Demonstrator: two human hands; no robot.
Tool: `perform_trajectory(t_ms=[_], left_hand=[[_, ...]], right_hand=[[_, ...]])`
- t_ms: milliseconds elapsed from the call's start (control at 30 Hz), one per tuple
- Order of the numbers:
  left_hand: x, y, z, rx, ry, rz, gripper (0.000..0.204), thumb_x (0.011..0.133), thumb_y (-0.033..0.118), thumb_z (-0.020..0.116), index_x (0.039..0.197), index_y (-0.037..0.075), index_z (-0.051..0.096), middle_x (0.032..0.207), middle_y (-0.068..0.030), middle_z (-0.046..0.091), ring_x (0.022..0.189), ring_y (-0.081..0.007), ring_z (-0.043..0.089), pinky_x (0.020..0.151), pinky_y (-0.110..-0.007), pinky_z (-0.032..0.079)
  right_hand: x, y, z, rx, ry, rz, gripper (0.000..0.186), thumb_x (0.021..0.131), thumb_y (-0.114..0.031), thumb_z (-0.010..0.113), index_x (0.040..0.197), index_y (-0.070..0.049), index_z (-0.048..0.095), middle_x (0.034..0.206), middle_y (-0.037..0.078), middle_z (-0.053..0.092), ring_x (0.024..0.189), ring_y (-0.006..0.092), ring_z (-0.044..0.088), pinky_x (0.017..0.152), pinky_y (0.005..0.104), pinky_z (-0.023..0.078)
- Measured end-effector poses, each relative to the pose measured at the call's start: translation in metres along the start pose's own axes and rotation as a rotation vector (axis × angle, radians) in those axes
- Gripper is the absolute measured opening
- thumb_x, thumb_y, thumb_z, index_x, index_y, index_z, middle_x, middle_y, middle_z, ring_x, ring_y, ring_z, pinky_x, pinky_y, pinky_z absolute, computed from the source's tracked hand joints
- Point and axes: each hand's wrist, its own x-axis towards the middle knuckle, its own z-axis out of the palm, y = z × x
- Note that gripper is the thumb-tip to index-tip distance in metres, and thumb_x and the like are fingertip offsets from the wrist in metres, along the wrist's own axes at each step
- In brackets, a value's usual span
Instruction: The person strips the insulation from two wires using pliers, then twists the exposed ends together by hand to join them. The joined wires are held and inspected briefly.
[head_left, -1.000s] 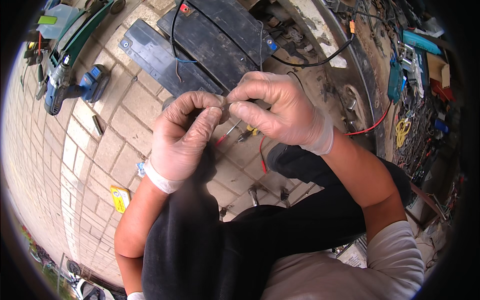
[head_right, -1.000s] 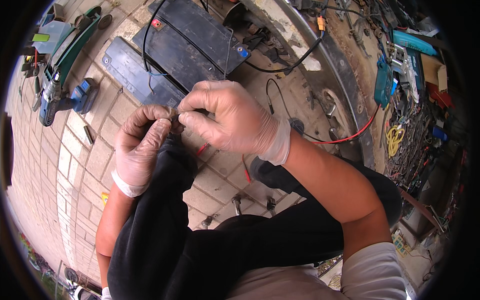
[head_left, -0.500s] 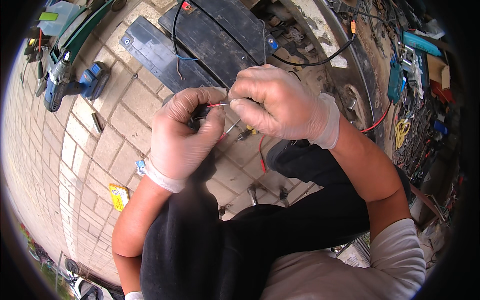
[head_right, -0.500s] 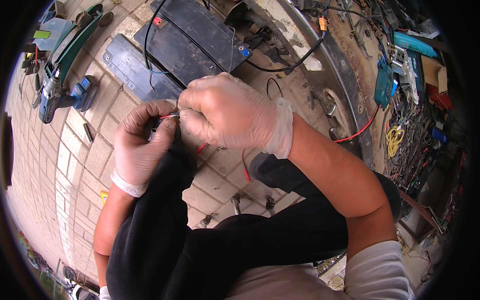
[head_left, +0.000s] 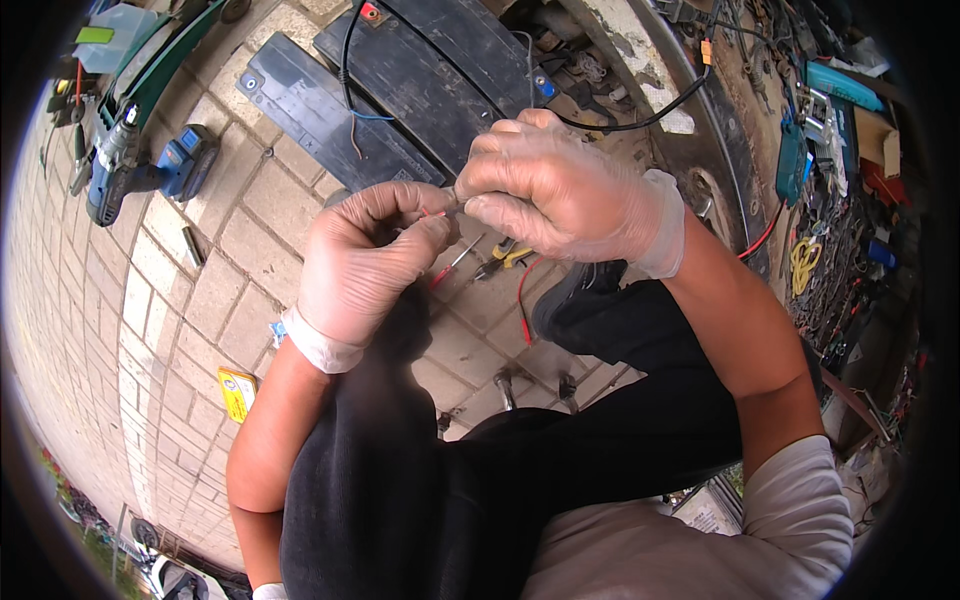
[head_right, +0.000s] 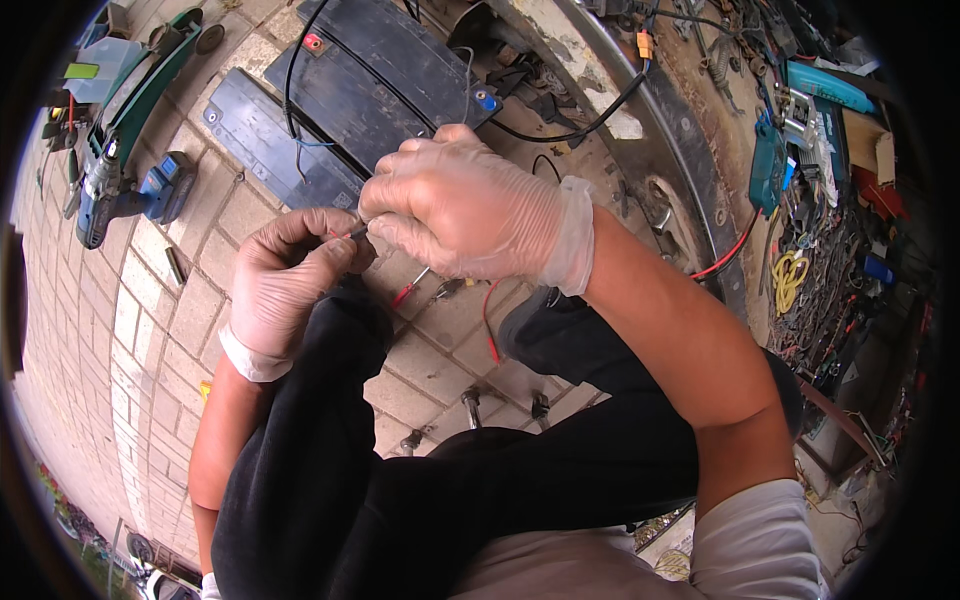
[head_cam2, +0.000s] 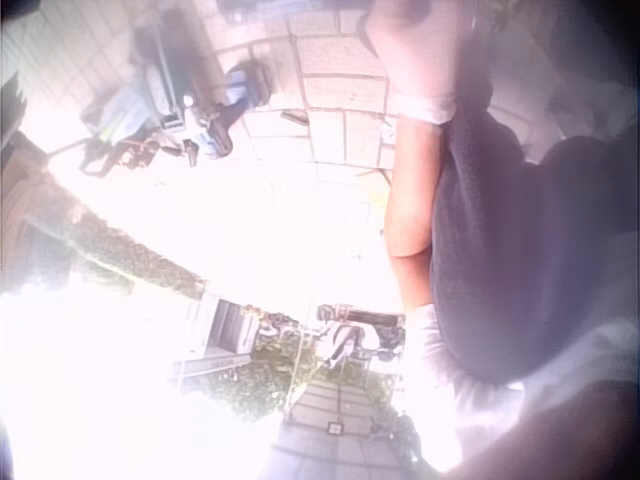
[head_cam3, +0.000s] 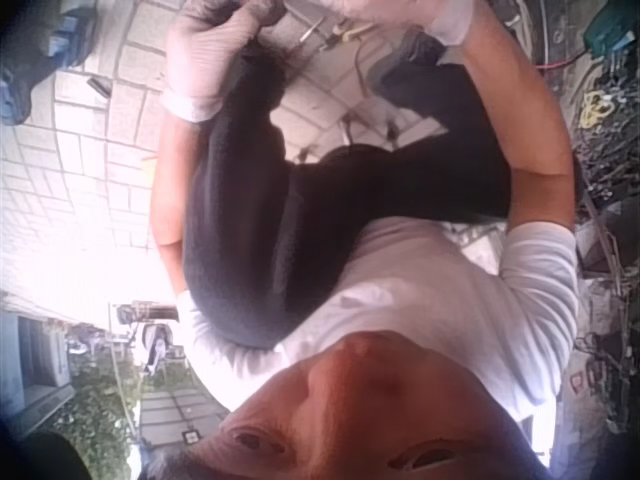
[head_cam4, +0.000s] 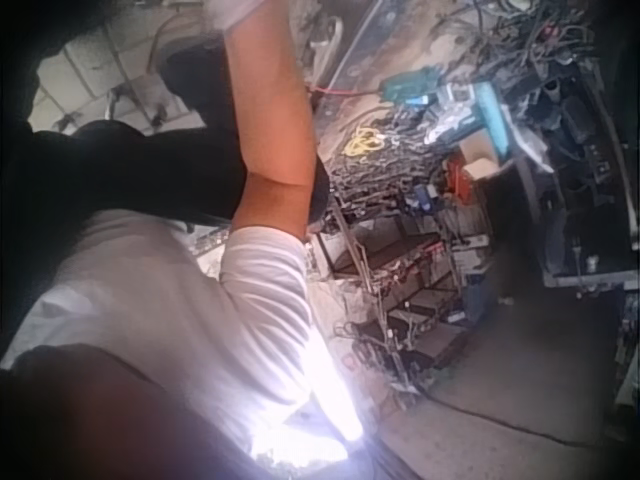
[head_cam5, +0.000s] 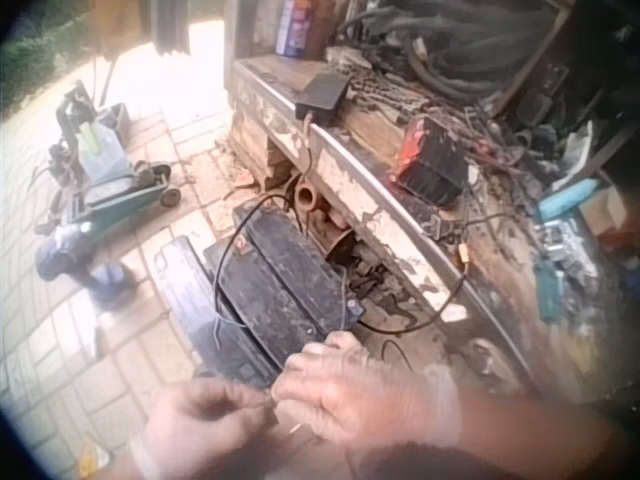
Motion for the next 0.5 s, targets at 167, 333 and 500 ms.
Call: perform_trajectory(t_ms=[167,333,500], left_hand=[[0.007,-0.009,-0.004,-0.22,-0.048,-0.014,0.03,0.091,0.0,0.06,0.121,-0.006,0.058,0.102,-0.0086,0.067,0.093,-0.0149,0.065,0.086,-0.027,0.053],[0.014,-0.019,-0.013,-0.304,-0.074,-0.053,0.032,0.093,0.002,0.059,0.124,-0.006,0.056,0.107,-0.0125,0.067,0.097,-0.0205,0.066,0.091,-0.032,0.053],[0.02,-0.03,-0.016,-0.463,-0.199,-0.023,0.033,0.094,0.002,0.059,0.125,-0.005,0.055,0.113,-0.0162,0.066,0.101,-0.0239,0.067,0.092,-0.033,0.054]], right_hand=[[-0.004,0.015,0.013,-0.133,0.095,-0.009,0.013,0.087,-0.02,0.064,0.097,-0.013,0.067,0.087,0.002,0.06,0.093,0.0216,0.057,0.092,0.0404,0.036],[-0.01,0.02,0.029,-0.198,0.235,-0.031,0.012,0.084,-0.019,0.067,0.096,-0.015,0.068,0.087,0.001,0.06,0.093,0.0209,0.057,0.092,0.0402,0.034],[-0.016,0.013,0.037,-0.159,0.355,0.045,0.013,0.083,-0.016,0.068,0.095,-0.015,0.068,0.092,-0.001,0.061,0.097,0.0197,0.057,0.096,0.04,0.033]])
